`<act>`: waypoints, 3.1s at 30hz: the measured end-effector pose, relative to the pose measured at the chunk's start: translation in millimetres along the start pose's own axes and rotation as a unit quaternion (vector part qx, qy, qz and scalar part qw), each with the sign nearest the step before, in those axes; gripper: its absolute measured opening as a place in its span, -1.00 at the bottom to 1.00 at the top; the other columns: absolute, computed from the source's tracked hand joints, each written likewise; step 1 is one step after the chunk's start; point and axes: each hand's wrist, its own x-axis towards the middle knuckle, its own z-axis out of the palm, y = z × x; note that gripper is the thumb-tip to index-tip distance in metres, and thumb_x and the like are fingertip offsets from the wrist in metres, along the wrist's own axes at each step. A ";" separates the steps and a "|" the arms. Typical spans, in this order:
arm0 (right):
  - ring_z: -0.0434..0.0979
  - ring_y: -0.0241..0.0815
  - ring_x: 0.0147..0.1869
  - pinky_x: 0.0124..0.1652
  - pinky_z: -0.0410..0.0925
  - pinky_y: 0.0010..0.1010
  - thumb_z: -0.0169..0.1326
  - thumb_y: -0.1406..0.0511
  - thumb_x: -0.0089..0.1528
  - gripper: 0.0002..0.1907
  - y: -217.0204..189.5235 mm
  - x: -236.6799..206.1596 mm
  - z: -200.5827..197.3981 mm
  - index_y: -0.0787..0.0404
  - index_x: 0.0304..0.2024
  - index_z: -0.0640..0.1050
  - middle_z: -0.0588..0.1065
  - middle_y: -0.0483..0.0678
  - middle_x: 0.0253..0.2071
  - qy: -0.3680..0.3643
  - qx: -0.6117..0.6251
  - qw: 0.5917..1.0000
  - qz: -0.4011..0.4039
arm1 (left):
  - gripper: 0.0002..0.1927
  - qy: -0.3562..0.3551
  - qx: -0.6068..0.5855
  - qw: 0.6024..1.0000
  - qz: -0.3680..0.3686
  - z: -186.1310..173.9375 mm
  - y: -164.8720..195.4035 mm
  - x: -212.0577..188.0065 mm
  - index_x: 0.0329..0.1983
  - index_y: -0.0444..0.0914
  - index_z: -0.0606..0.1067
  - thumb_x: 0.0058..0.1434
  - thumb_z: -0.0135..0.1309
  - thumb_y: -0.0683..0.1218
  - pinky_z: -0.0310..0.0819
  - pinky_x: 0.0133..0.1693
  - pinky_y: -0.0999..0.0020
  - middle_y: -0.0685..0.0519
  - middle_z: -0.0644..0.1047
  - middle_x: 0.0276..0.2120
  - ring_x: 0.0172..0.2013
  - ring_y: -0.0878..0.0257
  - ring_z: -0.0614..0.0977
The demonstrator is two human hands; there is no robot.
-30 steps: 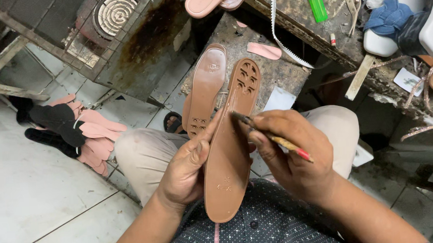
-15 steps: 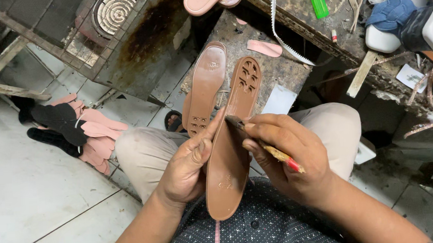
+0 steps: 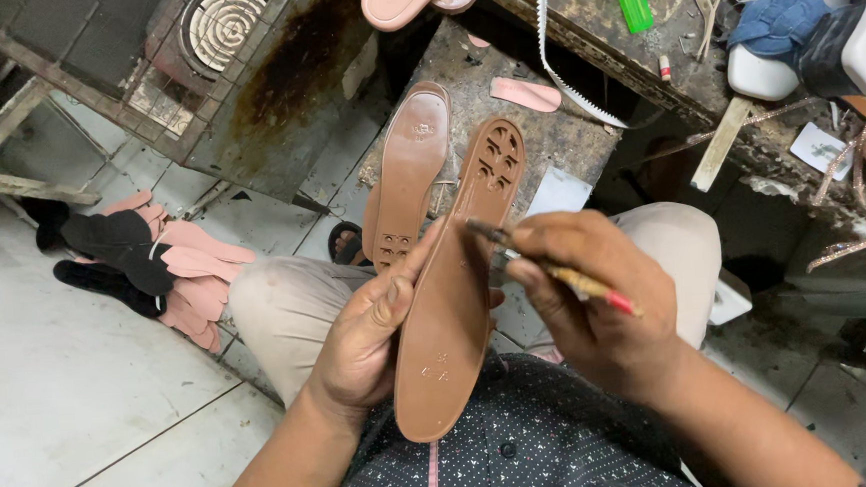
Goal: The person takes a sandal sole from a rack, holds it in one hand, and brushes glue from a small tin onto the sole's surface, redipping the brush as needed. The person turns the sole to coat different areas and places the finished sole back on the storage rack.
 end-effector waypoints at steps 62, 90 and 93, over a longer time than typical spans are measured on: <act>0.52 0.08 -0.18 -0.21 0.37 -0.18 0.27 0.28 0.24 -0.85 152.7 -6.3 64.8 0.21 -0.23 0.60 0.45 0.03 -0.27 -0.071 -0.129 0.982 0.120 | -0.25 0.180 -0.004 0.981 0.077 -42.5 -3.8 -25.7 0.58 -0.30 0.06 0.38 -0.07 0.01 0.43 0.21 -0.09 -0.07 0.36 0.33 0.24 0.11 0.46; 0.68 -0.24 -0.19 -0.21 0.52 -0.49 0.17 0.35 0.34 -0.70 2.1 -8.9 14.0 0.42 0.04 0.48 0.64 0.02 -0.21 0.084 0.178 0.970 0.142 | -0.34 0.029 -0.049 0.990 0.130 12.0 -2.9 5.3 0.54 -0.39 0.09 0.50 -0.06 0.00 0.39 0.31 -0.17 -0.18 0.30 0.42 0.31 -0.04 0.47; 0.65 -0.26 -0.29 -0.31 0.48 -0.53 0.21 0.32 0.28 -0.72 -9.0 1.8 14.7 0.39 -0.03 0.54 0.63 0.01 -0.26 0.067 0.063 0.992 0.081 | -0.30 0.039 -0.012 0.991 0.127 14.3 -3.6 2.2 0.58 -0.44 0.07 0.52 -0.06 0.00 0.34 0.36 0.03 -0.22 0.35 0.39 0.33 0.02 0.46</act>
